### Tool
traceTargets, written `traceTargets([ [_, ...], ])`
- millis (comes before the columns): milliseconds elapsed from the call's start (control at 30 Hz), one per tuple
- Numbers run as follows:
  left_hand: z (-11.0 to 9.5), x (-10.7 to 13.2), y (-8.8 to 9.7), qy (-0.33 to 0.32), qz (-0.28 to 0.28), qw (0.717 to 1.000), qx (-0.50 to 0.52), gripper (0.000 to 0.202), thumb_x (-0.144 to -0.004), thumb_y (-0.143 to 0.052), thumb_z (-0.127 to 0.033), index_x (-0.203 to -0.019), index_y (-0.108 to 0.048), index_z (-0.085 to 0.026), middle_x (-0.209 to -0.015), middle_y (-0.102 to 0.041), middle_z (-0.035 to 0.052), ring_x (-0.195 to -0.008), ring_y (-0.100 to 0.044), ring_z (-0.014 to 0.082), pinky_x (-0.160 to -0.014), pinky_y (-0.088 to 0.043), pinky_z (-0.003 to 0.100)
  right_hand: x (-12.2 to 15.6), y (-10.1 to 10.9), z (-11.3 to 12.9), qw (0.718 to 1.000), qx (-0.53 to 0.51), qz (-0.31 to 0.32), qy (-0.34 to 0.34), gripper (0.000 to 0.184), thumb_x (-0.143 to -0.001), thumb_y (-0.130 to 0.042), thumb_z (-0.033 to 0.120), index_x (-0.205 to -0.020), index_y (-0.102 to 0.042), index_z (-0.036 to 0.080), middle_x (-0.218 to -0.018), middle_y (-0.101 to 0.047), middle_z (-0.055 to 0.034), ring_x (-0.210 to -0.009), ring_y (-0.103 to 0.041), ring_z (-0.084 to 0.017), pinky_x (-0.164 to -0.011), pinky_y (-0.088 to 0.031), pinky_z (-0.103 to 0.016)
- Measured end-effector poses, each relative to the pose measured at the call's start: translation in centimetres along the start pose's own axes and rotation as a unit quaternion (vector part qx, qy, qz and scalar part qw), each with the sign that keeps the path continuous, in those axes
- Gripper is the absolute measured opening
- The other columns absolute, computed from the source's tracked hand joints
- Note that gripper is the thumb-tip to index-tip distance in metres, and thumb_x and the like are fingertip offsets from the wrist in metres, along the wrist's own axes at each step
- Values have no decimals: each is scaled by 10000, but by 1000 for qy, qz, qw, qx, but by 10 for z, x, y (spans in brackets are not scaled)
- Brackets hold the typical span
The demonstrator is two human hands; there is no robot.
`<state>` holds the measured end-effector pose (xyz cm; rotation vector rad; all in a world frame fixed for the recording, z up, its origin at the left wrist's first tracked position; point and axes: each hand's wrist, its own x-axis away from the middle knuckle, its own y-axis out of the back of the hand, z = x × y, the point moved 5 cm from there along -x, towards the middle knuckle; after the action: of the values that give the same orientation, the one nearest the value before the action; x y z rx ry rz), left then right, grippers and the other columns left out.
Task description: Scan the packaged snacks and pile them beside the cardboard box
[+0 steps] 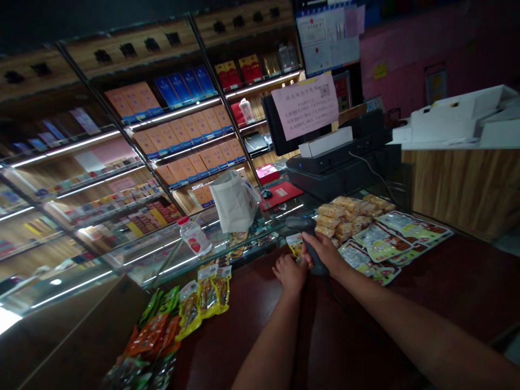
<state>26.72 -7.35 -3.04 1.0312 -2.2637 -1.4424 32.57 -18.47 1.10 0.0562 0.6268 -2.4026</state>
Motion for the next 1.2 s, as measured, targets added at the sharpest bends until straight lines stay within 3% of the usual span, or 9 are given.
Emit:
traceTargets([
  [100,-7,-4,-6,28,-7,1000,-6,323,-821,-602,-395,-1039,-685,-171,-1414,-512,202,-1374,-364,394,-1114,-166,628,0,0,0,1000,1,2,-5,333,-916,-605,477,-846,-592,151,-598,-593,59,-371,-491,-60,-356,-423,-182],
  [200,-7,-6,-5,29,-14,999,-4,275,-792,-630,-354,-996,-693,-180,-1391,-533,197,-1350,-393,389,-1107,-193,601,-1,0,0,1000,-3,2,-10,338,-906,-611,485,-848,-597,152,-595,-597,57,-373,-497,-65,-356,-421,-186],
  [333,-4,-5,1,-10,-29,999,17,239,-800,-617,-331,-939,-688,-150,-1117,-674,176,-1163,-558,326,-1039,-344,454,-2,0,2,1000,-8,-4,-7,337,-907,-608,487,-901,-611,150,-593,-593,63,-364,-490,-63,-356,-416,-186],
  [467,4,4,10,-67,-31,996,50,143,-824,-589,-283,-857,-661,-164,-968,-702,108,-1008,-613,251,-912,-429,342,0,-2,5,1000,-5,-6,-9,315,-915,-610,463,-923,-608,148,-603,-590,63,-370,-492,-62,-353,-416,-181],
  [567,19,15,20,-93,-33,993,68,77,-797,-611,-252,-806,-641,-182,-920,-703,88,-945,-632,231,-856,-444,327,1,-3,4,1000,0,-10,-12,316,-910,-615,463,-912,-610,147,-601,-600,60,-365,-493,-62,-350,-408,-181],
  [667,47,24,34,-92,-22,991,89,89,-750,-652,-269,-796,-633,-195,-875,-703,77,-883,-650,231,-801,-456,329,1,-3,0,1000,5,-15,-13,324,-908,-611,472,-909,-615,149,-595,-603,62,-360,-492,-63,-348,-401,-183],
  [900,119,44,76,-36,57,993,101,428,-622,-727,-273,-1033,-645,-183,-875,-682,53,-819,-636,218,-736,-458,301,3,-5,-17,999,25,11,-45,355,-884,-610,507,-949,-607,157,-604,-616,56,-359,-506,-71,-341,-408,-183],
  [1067,129,57,86,-29,72,993,85,392,-612,-707,-253,-995,-674,-175,-741,-621,17,-719,-587,204,-660,-427,290,13,-16,-26,996,46,39,-66,402,-821,-631,560,-937,-597,176,-604,-623,50,-359,-514,-81,-330,-406,-182],
  [1200,126,62,88,-75,25,993,87,302,-569,-711,-213,-863,-652,-179,-864,-643,67,-845,-601,240,-770,-452,328,20,-24,-30,994,58,55,-69,418,-812,-637,567,-939,-592,171,-608,-616,51,-364,-507,-79,-335,-399,-184],
])
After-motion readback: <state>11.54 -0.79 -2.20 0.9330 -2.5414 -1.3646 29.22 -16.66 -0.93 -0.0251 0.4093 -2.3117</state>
